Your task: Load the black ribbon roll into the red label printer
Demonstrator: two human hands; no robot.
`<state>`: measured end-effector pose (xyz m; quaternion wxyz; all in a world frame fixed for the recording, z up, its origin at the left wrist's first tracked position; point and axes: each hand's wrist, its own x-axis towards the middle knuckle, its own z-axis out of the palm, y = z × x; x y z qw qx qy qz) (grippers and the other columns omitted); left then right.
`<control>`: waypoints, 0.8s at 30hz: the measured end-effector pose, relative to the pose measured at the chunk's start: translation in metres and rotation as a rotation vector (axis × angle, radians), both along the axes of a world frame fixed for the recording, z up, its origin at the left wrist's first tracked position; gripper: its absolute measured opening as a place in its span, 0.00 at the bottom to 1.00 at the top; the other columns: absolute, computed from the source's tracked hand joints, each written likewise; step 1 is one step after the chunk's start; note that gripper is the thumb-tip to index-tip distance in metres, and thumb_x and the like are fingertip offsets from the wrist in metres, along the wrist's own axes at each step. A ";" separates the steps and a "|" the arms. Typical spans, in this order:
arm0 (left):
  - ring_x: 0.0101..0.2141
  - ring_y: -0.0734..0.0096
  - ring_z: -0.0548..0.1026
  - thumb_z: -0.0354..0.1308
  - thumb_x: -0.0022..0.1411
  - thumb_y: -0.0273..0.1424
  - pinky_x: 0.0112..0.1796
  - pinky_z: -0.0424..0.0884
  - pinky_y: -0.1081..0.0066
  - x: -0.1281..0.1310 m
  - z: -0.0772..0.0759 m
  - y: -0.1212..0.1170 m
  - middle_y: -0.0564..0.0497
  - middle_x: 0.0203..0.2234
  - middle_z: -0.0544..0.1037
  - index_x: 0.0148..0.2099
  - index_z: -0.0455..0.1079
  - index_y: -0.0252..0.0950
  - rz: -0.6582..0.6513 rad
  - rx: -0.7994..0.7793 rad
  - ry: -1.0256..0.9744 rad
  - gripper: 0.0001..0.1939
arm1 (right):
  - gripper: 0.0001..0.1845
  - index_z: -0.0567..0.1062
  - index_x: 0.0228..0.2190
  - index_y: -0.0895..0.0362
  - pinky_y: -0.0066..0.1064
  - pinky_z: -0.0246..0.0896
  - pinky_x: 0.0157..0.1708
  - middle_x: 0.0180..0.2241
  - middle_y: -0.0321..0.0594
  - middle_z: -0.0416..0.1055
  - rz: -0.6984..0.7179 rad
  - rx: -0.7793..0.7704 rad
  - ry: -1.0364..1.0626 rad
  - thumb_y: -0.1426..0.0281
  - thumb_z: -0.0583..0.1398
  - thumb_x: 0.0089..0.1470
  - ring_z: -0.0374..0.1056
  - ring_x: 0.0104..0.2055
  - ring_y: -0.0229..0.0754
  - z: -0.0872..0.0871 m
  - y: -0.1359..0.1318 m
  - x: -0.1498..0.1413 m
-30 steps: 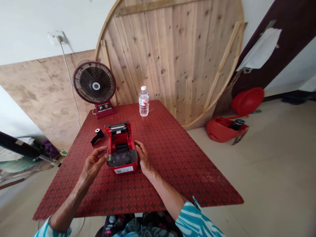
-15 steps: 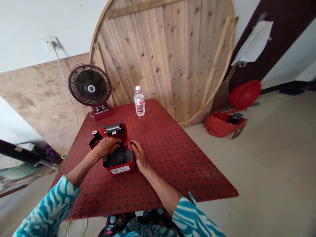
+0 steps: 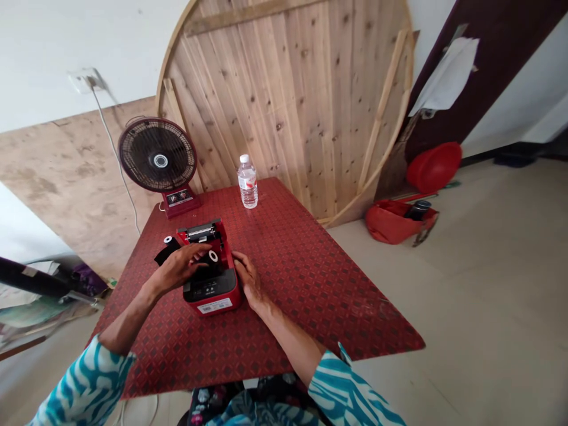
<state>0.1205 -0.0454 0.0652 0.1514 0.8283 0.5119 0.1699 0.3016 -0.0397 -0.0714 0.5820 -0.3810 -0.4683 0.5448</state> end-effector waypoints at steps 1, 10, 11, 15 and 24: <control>0.42 0.61 0.77 0.56 0.59 0.37 0.45 0.72 0.64 -0.006 0.003 -0.010 0.46 0.44 0.78 0.52 0.71 0.39 0.012 0.029 -0.057 0.19 | 0.18 0.74 0.46 0.49 0.39 0.57 0.55 0.48 0.38 0.73 0.000 0.001 0.001 0.58 0.55 0.56 0.65 0.53 0.45 -0.001 0.000 0.000; 0.35 0.57 0.79 0.71 0.40 0.48 0.40 0.76 0.62 -0.103 -0.004 -0.083 0.47 0.34 0.81 0.44 0.72 0.36 0.601 -0.007 -0.697 0.31 | 0.18 0.75 0.44 0.50 0.39 0.57 0.54 0.48 0.38 0.73 -0.020 -0.032 0.029 0.58 0.57 0.54 0.65 0.52 0.46 0.004 -0.004 0.002; 0.35 0.57 0.79 0.71 0.38 0.48 0.39 0.76 0.62 -0.112 -0.012 -0.082 0.47 0.33 0.81 0.42 0.72 0.36 0.631 -0.026 -0.706 0.31 | 0.18 0.75 0.44 0.50 0.40 0.57 0.54 0.48 0.38 0.73 -0.023 -0.037 0.027 0.58 0.57 0.54 0.65 0.52 0.46 0.006 -0.005 0.002; 0.34 0.57 0.80 0.70 0.38 0.50 0.40 0.76 0.60 -0.131 -0.046 -0.064 0.47 0.32 0.81 0.39 0.72 0.35 0.614 -0.096 -0.646 0.30 | 0.19 0.75 0.44 0.51 0.41 0.58 0.53 0.48 0.39 0.73 -0.018 -0.051 0.033 0.57 0.57 0.53 0.65 0.53 0.48 0.006 -0.005 0.003; 0.35 0.56 0.79 0.67 0.38 0.49 0.39 0.75 0.61 -0.137 -0.081 -0.021 0.47 0.31 0.81 0.39 0.70 0.35 0.701 -0.008 -0.580 0.29 | 0.19 0.74 0.44 0.51 0.40 0.58 0.53 0.49 0.39 0.73 0.002 -0.078 0.048 0.57 0.57 0.53 0.65 0.55 0.48 0.007 -0.006 0.005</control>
